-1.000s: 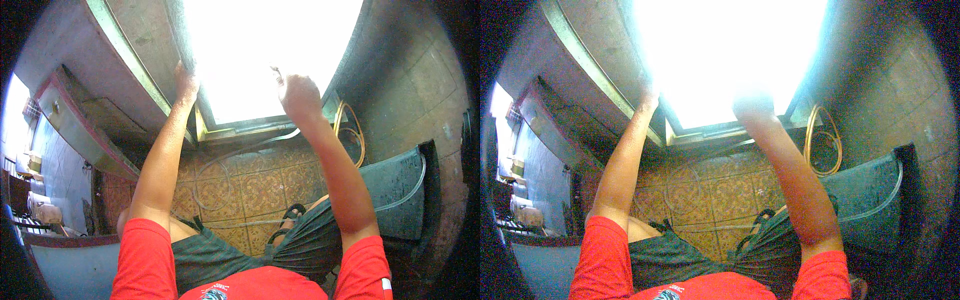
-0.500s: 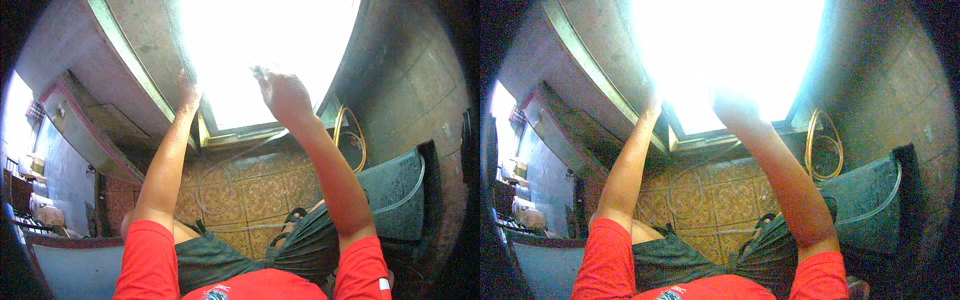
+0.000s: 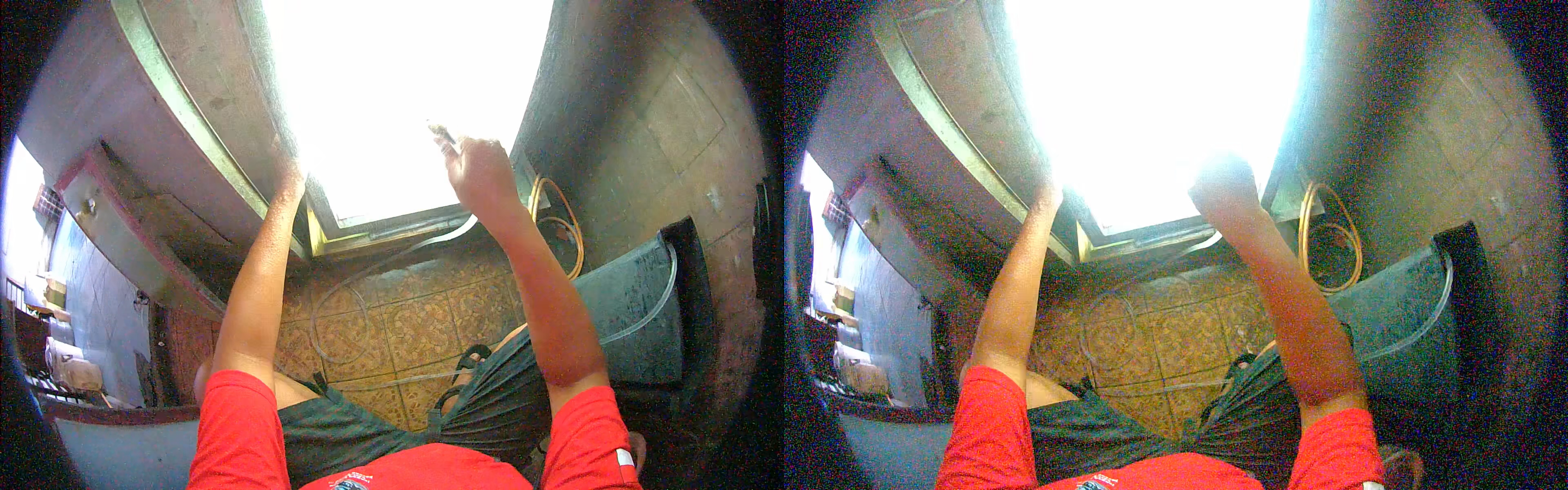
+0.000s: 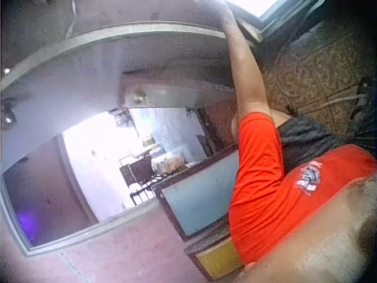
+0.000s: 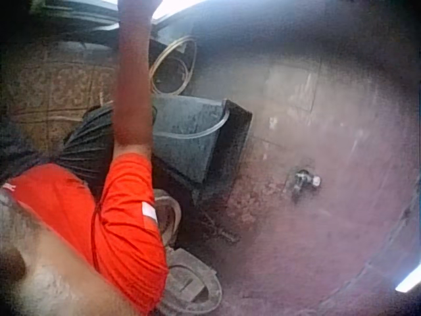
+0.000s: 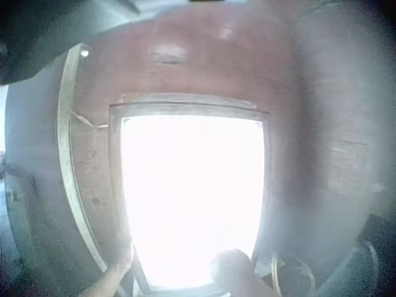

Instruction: The person cleans a screen-printing frame by applying a cleaning solution with a small cloth while it is over a light box, then rinses it with water from a bucket using a small orange pitcher in a wash area.

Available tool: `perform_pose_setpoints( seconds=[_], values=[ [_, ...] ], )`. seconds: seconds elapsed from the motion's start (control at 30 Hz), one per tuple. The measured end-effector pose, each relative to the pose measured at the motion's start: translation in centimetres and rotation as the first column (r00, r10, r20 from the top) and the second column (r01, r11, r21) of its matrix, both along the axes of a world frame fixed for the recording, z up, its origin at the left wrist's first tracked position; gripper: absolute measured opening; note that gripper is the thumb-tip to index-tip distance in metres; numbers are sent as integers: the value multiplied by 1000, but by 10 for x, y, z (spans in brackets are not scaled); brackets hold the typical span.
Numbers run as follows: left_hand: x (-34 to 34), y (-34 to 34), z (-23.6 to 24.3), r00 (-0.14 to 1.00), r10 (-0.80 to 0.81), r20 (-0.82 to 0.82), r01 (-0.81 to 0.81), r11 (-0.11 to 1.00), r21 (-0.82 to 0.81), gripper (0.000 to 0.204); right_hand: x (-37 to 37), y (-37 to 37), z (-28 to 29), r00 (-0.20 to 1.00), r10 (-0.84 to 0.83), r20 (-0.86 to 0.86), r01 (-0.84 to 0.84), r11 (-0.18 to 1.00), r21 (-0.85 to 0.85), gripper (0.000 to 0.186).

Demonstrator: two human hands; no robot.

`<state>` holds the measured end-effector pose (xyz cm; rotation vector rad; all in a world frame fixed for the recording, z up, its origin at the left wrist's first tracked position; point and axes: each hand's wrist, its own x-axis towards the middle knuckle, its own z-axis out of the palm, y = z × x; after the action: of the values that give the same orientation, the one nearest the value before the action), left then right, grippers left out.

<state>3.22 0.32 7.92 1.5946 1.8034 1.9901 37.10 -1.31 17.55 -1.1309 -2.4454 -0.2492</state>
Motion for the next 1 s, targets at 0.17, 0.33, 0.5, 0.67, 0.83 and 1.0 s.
perform_pose_setpoints(
  seconds=[0.17, 0.33, 0.5, 0.67, 0.83, 1.0],
  values=[
    [-15, -4, 6, 993, -30, 110, 28, 999, 23, 43, 5, 13, -7, 988, 98, -117, -101, 995, -15, 30],
    [11, -2, 13, 961, -24, 277, 57, 992, -110, 45, 20, 20, -2, 978, 88, -187, -89, 996, 5, 29],
    [0, -7, 13, 994, -52, 101, 52, 999, -4, 48, 0, 25, 15, 983, 46, -176, -43, 999, 24, 33],
    [-6, -20, 29, 755, -496, 428, 565, 824, -41, 57, 11, 43, 0, 921, 201, -332, -177, 979, 100, 38],
    [-4, -8, 3, 981, 27, 194, -4, 993, -115, 62, 16, 20, 20, 946, 34, -321, -44, 999, -23, 35],
    [3, -7, 8, 983, -23, 183, 57, 981, -186, 62, 36, 23, 14, 923, 78, -377, -37, 993, 116, 38]
  ],
)
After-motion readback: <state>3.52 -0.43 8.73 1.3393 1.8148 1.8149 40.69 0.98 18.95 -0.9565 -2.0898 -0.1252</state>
